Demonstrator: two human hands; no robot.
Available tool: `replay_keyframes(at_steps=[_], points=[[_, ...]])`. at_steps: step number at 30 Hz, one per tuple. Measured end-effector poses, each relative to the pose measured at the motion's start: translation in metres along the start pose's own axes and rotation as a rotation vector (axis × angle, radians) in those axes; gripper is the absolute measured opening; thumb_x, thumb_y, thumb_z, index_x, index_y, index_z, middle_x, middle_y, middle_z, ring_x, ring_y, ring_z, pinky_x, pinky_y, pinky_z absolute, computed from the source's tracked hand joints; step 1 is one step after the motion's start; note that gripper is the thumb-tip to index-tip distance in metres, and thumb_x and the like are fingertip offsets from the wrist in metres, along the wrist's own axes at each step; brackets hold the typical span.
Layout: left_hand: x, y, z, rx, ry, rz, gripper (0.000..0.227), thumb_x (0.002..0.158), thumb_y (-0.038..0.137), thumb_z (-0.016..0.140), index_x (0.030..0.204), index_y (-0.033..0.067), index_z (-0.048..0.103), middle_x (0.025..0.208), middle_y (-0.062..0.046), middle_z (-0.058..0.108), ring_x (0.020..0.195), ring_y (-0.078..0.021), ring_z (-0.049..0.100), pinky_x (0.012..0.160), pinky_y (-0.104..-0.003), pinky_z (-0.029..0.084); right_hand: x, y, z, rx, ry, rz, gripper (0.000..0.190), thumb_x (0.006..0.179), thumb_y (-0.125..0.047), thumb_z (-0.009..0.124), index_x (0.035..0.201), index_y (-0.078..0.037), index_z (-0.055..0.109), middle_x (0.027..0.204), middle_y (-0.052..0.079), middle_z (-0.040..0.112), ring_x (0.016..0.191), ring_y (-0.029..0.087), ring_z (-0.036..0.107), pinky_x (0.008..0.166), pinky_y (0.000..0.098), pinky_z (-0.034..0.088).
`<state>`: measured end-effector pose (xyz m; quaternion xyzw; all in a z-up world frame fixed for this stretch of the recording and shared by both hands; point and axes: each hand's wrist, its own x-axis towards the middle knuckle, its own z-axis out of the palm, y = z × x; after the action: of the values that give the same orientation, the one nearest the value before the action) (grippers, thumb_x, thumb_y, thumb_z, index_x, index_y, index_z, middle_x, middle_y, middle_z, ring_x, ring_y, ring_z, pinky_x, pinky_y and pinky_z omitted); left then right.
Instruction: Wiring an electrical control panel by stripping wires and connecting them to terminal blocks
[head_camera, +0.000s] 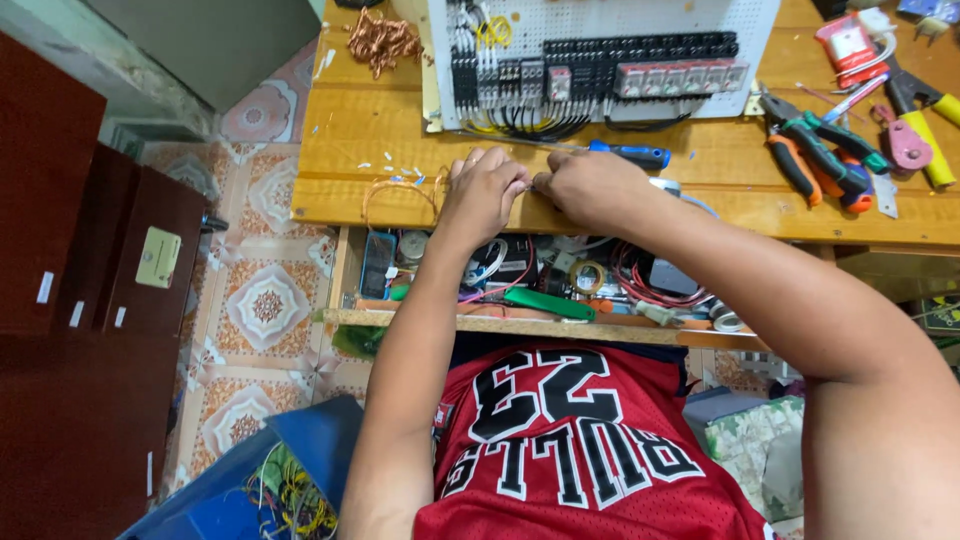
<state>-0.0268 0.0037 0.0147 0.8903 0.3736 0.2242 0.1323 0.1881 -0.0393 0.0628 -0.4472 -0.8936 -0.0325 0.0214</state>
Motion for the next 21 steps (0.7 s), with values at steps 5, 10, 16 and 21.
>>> replay_keyframes(at_steps=[5, 10, 16, 21], points=[[0.000, -0.006, 0.007, -0.012, 0.005, 0.003, 0.011, 0.099, 0.031, 0.058, 0.098, 0.0237, 0.066, 0.093, 0.001, 0.052, 0.099, -0.0271, 0.054, 0.083, -0.043, 0.044, -0.002, 0.001, -0.009, 0.026, -0.064, 0.017, 0.018, 0.093, -0.026, 0.061, 0.092, -0.013, 0.073, 0.086, 0.010, 0.061, 0.076, 0.037, 0.071, 0.060, 0.0474, 0.060], [0.000, -0.003, 0.004, -0.028, -0.006, 0.004, 0.012, 0.100, 0.032, 0.056, 0.099, 0.0247, 0.065, 0.093, 0.001, 0.051, 0.099, -0.0269, 0.054, 0.083, -0.043, 0.044, -0.002, 0.004, 0.001, -0.017, -0.059, 0.029, 0.017, 0.095, -0.027, 0.061, 0.090, -0.016, 0.074, 0.086, 0.006, 0.062, 0.078, 0.033, 0.072, 0.060, 0.0434, 0.060], [0.001, 0.001, -0.003, -0.037, -0.023, -0.019, 0.010, 0.099, 0.030, 0.058, 0.098, 0.0235, 0.066, 0.093, 0.001, 0.052, 0.100, -0.0268, 0.054, 0.086, -0.043, 0.043, -0.003, 0.007, 0.017, -0.040, -0.003, 0.037, 0.017, 0.094, -0.029, 0.062, 0.089, -0.015, 0.071, 0.084, 0.006, 0.059, 0.077, 0.033, 0.070, 0.059, 0.0429, 0.060], [0.003, 0.002, -0.011, -0.104, -0.037, -0.035, 0.007, 0.094, 0.031, 0.066, 0.095, 0.0238, 0.067, 0.089, 0.001, 0.055, 0.099, -0.0267, 0.057, 0.086, -0.043, 0.044, -0.002, 0.007, 0.012, -0.014, 0.028, 0.008, 0.018, 0.092, -0.026, 0.059, 0.085, -0.014, 0.070, 0.081, 0.008, 0.059, 0.074, 0.034, 0.071, 0.057, 0.0445, 0.059]])
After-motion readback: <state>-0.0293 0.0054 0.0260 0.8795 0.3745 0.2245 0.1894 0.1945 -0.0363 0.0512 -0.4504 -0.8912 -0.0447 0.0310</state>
